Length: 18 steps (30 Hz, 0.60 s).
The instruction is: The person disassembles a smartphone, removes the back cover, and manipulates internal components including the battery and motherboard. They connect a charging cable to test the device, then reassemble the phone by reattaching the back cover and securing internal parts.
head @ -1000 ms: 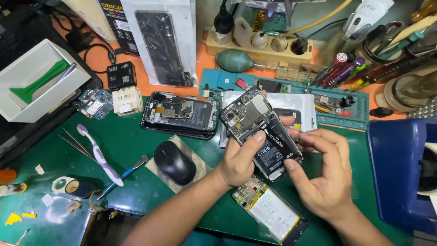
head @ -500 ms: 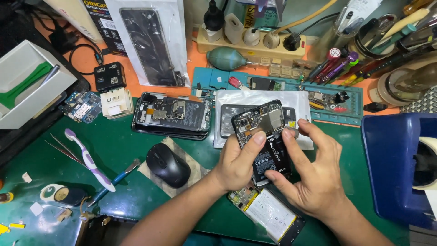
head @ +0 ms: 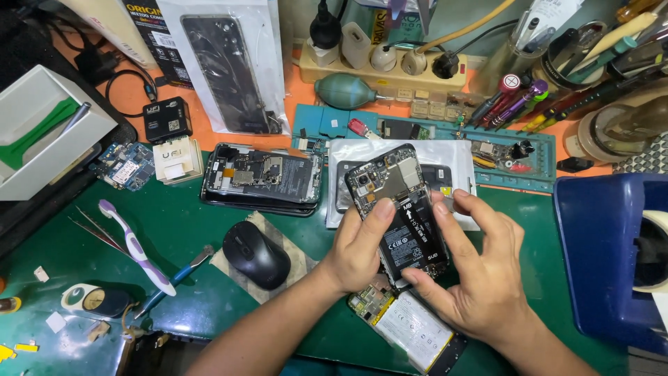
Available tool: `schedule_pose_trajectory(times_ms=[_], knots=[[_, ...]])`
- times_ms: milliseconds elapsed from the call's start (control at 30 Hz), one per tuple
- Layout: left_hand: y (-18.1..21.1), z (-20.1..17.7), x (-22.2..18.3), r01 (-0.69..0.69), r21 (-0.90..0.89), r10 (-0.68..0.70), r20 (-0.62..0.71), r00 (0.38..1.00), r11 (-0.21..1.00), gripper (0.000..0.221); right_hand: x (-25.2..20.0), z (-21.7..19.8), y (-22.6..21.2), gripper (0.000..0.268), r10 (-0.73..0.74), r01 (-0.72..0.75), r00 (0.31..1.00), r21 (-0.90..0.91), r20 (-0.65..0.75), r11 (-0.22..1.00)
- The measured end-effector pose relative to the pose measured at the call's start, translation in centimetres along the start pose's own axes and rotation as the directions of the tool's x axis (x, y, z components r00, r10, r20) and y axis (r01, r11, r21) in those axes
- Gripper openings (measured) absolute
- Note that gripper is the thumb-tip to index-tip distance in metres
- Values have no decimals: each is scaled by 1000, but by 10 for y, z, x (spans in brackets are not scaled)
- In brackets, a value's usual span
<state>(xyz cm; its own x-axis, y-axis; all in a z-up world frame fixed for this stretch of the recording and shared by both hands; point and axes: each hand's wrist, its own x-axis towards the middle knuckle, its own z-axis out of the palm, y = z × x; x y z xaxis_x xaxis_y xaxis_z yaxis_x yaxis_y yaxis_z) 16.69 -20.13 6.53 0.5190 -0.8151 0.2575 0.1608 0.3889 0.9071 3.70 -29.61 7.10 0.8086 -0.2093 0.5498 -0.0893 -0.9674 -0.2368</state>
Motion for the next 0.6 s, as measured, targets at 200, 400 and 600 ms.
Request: schedule_pose_trajectory(times_ms=[200,400,600], knots=[[-24,-3,-7,329,-635,-291,168,942,699,91,-1,-6,-2,43,58,-46,990,96,-126,994],[-30,-10,-9,422,-636,-323,274,906,645,99,-3,-9,3,18,32,39,970,279,-243,960],[-32,-5,-9,258,-667,-186,178,966,699,88,1,-6,-2,42,-58,65,993,70,-101,995]])
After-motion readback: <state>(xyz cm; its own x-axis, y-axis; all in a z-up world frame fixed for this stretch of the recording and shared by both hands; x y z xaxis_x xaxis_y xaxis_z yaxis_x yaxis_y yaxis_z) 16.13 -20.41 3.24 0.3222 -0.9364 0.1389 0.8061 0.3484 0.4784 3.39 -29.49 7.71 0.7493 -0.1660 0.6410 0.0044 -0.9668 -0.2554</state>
